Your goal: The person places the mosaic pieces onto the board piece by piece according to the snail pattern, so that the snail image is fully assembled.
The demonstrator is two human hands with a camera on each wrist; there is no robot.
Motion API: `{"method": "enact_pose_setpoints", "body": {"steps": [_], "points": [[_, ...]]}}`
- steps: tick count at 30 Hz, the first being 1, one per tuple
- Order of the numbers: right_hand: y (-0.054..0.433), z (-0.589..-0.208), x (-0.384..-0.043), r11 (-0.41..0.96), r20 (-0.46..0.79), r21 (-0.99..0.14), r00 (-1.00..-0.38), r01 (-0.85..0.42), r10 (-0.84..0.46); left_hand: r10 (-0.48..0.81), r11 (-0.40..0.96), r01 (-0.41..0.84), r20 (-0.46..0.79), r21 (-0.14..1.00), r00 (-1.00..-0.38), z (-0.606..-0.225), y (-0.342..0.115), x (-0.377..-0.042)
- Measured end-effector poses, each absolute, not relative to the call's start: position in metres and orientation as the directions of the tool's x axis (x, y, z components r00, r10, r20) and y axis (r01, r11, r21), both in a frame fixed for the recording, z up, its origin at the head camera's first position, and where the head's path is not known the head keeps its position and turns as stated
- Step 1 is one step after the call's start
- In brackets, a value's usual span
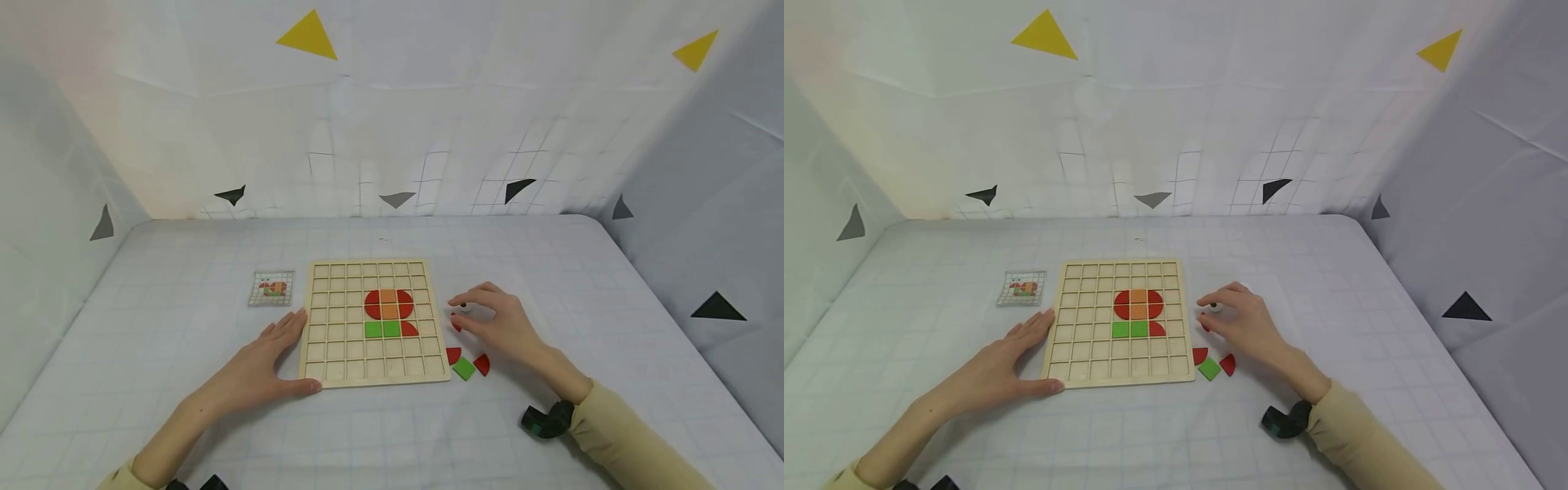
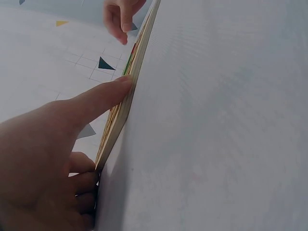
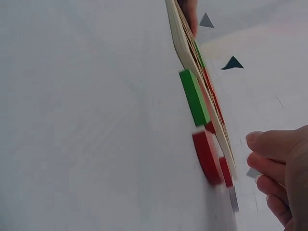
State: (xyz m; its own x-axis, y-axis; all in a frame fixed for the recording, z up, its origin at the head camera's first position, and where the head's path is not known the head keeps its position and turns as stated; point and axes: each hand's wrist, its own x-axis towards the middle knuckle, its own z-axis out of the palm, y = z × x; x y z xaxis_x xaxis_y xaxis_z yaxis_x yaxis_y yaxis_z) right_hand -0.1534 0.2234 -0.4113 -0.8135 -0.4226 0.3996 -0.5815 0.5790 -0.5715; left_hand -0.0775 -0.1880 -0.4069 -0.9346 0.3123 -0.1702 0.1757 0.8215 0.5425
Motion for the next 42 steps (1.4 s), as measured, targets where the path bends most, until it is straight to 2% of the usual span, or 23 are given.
{"method": "enact_pose_setpoints", "body": {"steps": [4,10,34,42], "points": [[0.236,-0.415,-0.152,0.594,0.401,-0.569,-0.823,-0.568,-0.403,0.314,0.823,0.179,-0.169,0.539,-0.934,-0.407,-0.188,-0.078],[0.244,-0.427,-0.154,0.561,0.406,-0.575,-0.803,-0.595,-0.435,0.32,0.822,0.186,-0.166,0.539,-0.933,-0.407,-0.188,-0.079],[0.247,-0.437,-0.157,0.555,0.443,-0.515,-0.758,-0.653,-0.479,0.333,0.812,0.21,-0.138,0.545,-0.933,-0.405,-0.189,-0.076],[0.247,-0.439,-0.159,0.573,0.445,-0.499,-0.76,-0.65,-0.474,0.34,0.81,0.223,-0.125,0.543,-0.932,-0.405,-0.189,-0.075]]}}
